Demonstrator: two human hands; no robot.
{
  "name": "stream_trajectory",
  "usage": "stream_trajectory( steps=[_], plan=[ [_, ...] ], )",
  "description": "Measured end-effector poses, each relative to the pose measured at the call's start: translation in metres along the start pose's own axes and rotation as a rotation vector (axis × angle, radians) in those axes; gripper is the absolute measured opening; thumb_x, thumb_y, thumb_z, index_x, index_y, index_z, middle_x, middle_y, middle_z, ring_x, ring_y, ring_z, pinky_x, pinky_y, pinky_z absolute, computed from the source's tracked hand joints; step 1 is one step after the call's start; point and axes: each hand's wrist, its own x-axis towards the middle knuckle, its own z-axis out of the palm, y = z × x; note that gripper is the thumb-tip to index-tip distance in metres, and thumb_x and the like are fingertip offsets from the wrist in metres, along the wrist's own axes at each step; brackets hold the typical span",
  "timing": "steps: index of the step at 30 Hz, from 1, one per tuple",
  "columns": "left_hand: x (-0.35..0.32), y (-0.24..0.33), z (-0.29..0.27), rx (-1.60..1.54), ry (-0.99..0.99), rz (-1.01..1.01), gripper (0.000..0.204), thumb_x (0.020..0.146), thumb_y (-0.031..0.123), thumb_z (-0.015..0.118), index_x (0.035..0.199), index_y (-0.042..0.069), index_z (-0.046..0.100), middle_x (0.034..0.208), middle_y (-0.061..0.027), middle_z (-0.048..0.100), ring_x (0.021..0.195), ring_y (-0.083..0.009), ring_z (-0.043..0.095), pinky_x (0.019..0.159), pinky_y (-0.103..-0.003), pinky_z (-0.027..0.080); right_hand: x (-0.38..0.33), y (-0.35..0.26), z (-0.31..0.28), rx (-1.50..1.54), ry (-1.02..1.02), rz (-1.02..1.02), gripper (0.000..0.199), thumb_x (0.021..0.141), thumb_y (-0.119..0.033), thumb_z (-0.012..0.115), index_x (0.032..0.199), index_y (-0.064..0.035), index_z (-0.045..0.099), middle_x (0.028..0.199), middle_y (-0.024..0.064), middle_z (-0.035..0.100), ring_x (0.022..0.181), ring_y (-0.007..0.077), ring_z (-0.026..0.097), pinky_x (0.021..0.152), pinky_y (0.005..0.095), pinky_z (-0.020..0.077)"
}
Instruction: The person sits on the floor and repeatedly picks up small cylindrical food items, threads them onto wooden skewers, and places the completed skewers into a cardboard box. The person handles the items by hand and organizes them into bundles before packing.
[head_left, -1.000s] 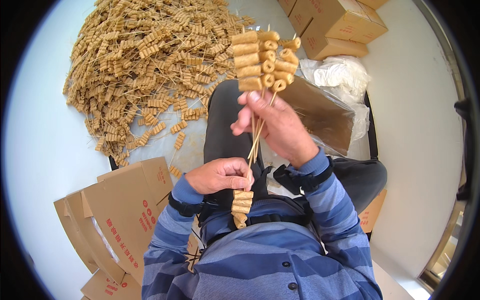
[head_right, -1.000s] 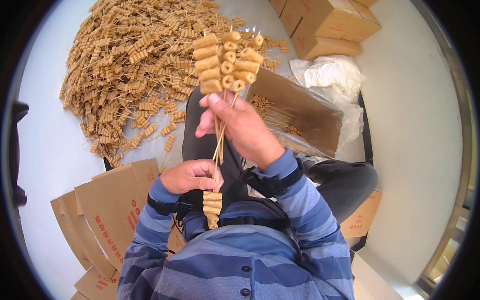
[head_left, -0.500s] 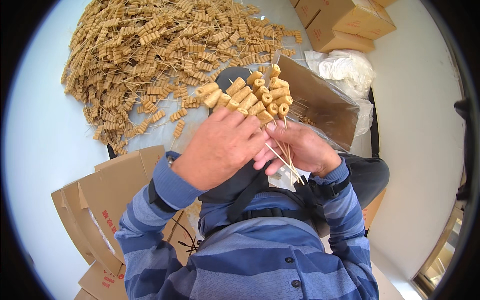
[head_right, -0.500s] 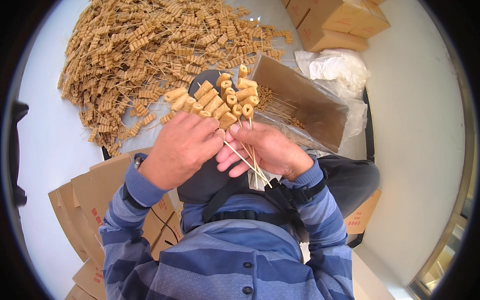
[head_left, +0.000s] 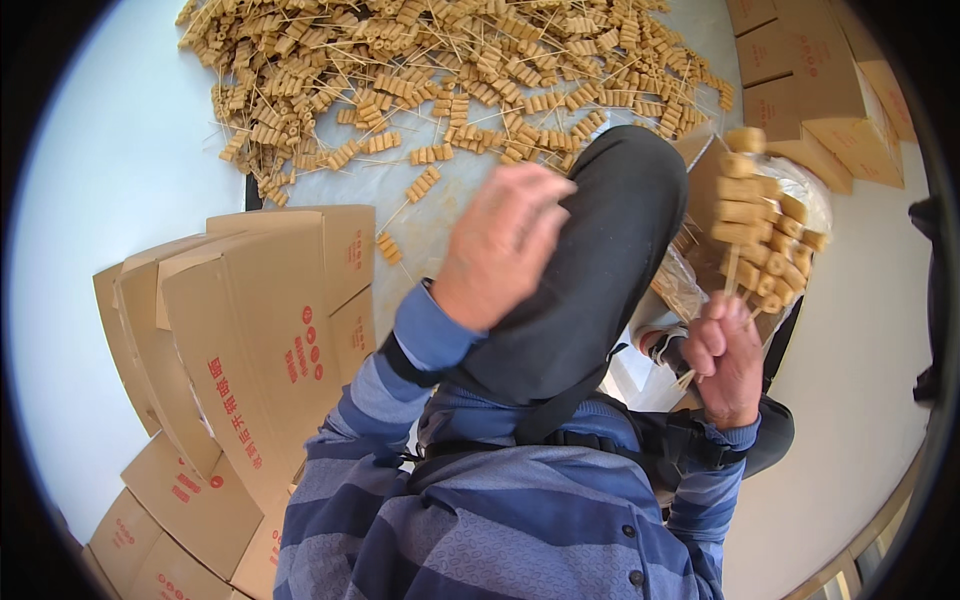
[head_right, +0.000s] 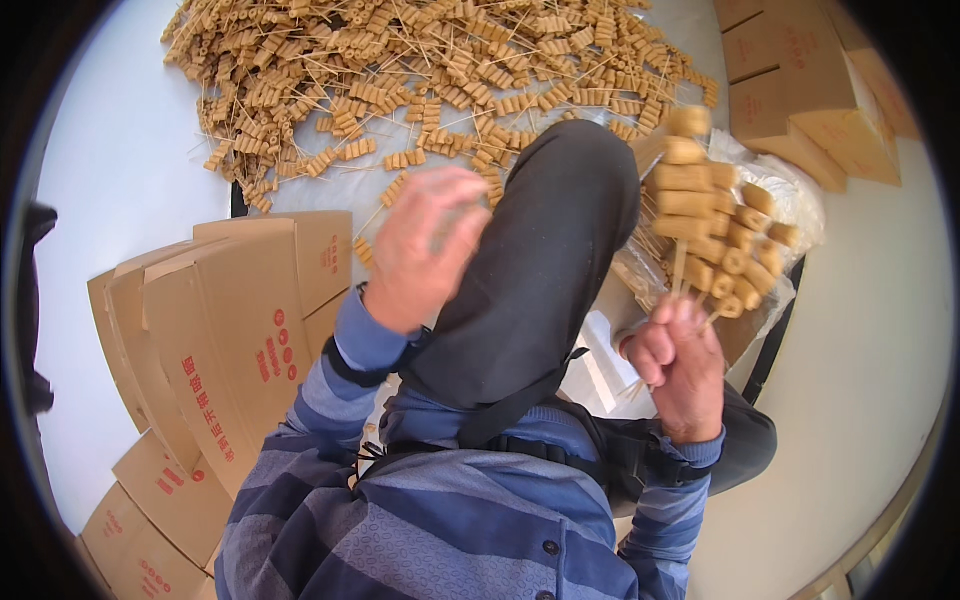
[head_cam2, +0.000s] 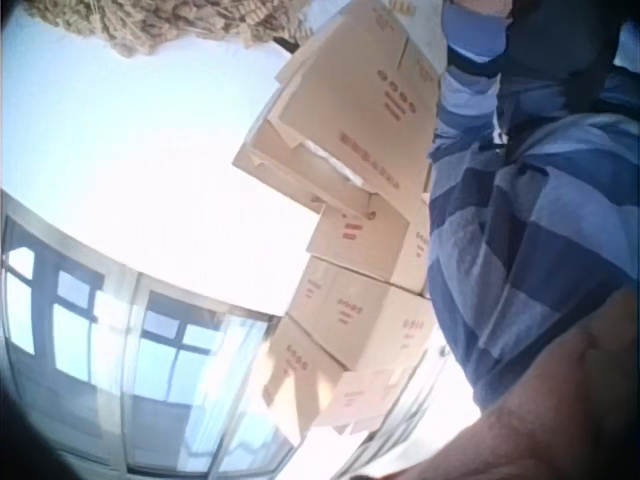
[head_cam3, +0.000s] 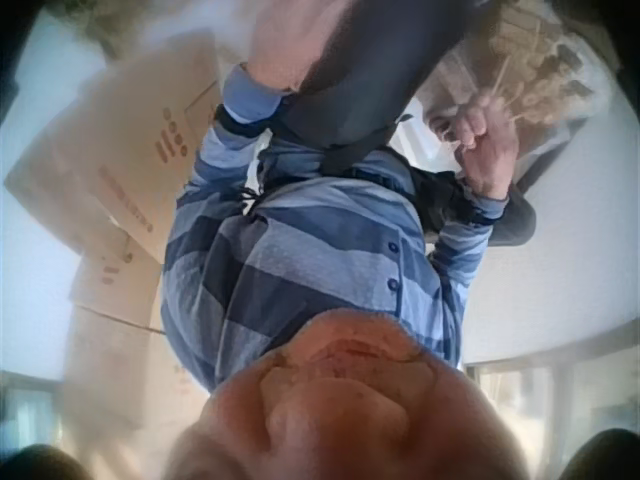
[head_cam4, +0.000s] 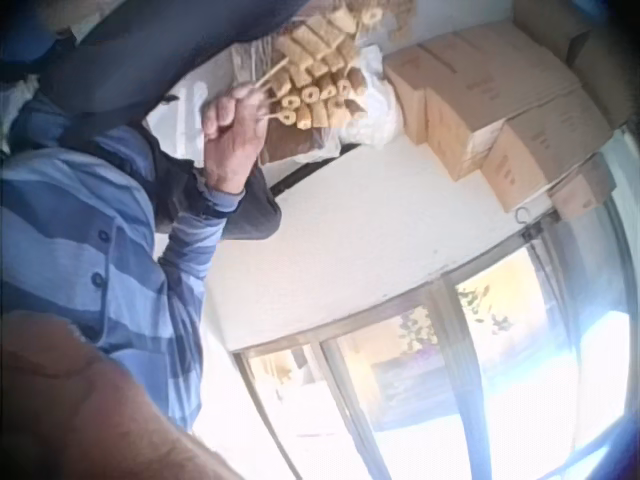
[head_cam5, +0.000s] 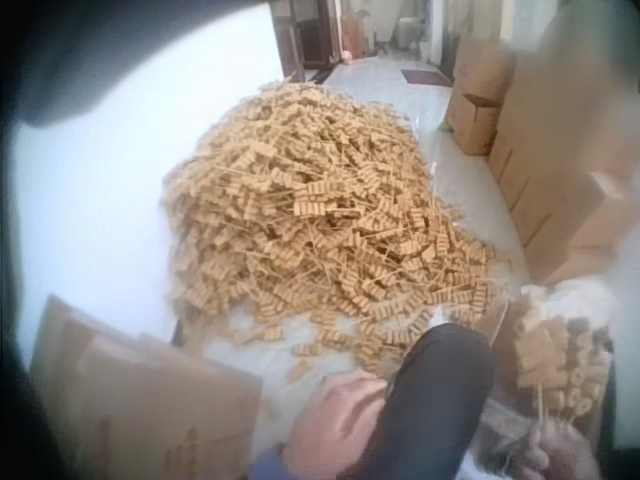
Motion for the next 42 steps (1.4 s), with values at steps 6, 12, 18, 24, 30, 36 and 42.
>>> stream_trajectory(
  steps=[6,12,18,24,30,36,42],
  plan=[
    [-0.058,-0.258,0.006,0.446,-0.096,-0.702,0.046,0.082,0.014,0.078,0.124,0.005,0.061,0.121,-0.0165,0.06,0.108,-0.0333,0.062,0.094,-0.041,0.052,0.022,-0.017,-0.018,0.066,0.102,-0.143,0.02,0.109,-0.027,0.045,0.1,-0.0095,0.05,0.067,-0.0039,0.038,0.05,0.0058,0.033,0.043,0.0198,0.03],
    [-0.083,-0.357,0.037,0.674,-0.371,-0.905,0.065,0.077,0.025,0.082,0.133,0.008,0.055,0.128,-0.0178,0.057,0.118,-0.036,0.058,0.1,-0.045,0.049,0.027,-0.012,-0.01,-0.028,0.157,-0.093,0.025,0.11,-0.031,0.041,0.098,-0.0105,0.051,0.062,-0.0043,0.036,0.046,0.0067,0.031,0.04,0.0213,0.0281],
    [-0.054,-0.374,0.055,0.745,-0.592,-0.818,0.057,0.078,0.029,0.08,0.126,0.007,0.057,0.126,-0.0165,0.058,0.116,-0.035,0.06,0.099,-0.047,0.047,0.037,-0.002,0.005,-0.091,0.224,0.032,0.029,0.11,-0.03,0.039,0.096,-0.0097,0.054,0.058,-0.0038,0.034,0.043,0.0071,0.029,0.04,0.0218,0.0257],
    [-0.007,-0.333,-0.006,0.197,-0.579,-0.81,0.065,0.083,0.027,0.075,0.136,-0.001,0.049,0.124,-0.0164,0.063,0.111,-0.0277,0.064,0.095,-0.036,0.052,0.038,0.003,0.012,-0.099,0.172,0.033,0.029,0.11,-0.029,0.039,0.097,-0.0088,0.054,0.058,-0.0034,0.034,0.044,0.0072,0.028,0.041,0.0215,0.0257],
    [0.056,-0.178,-0.084,-1.241,-0.192,-0.793,0.043,0.101,0.022,0.049,0.137,0.0,0.045,0.12,-0.0192,0.061,0.104,-0.029,0.065,0.089,-0.039,0.055,0.007,0.008,0.021,-0.112,0.069,0.016,0.027,0.109,-0.029,0.042,0.098,-0.008,0.054,0.061,-0.0017,0.037,0.047,0.0069,0.033,0.042,0.0205,0.0277],
    [0.077,-0.021,-0.085,-1.537,-0.273,-0.495,0.038,0.109,0.036,0.038,0.122,0.003,0.051,0.108,-0.0132,0.06,0.084,-0.0193,0.058,0.073,-0.034,0.05,-0.031,0.017,0.025,-0.022,-0.01,0.029,0.028,0.11,-0.029,0.04,0.101,-0.0067,0.054,0.062,-0.0026,0.036,0.05,0.0082,0.032,0.043,0.0214,0.0271],
    [0.049,0.111,0.007,-1.65,-0.196,-0.63,0.043,0.106,0.035,0.04,0.132,0.002,0.051,0.143,-0.02,0.05,0.135,-0.0336,0.047,0.112,-0.05,0.038,-0.064,0.021,0.015,0.076,-0.116,-0.092,0.031,0.11,-0.032,0.041,0.103,-0.0054,0.056,0.061,-0.002,0.037,0.049,0.0089,0.036,0.046,0.0225,0.0306]
  ],
)
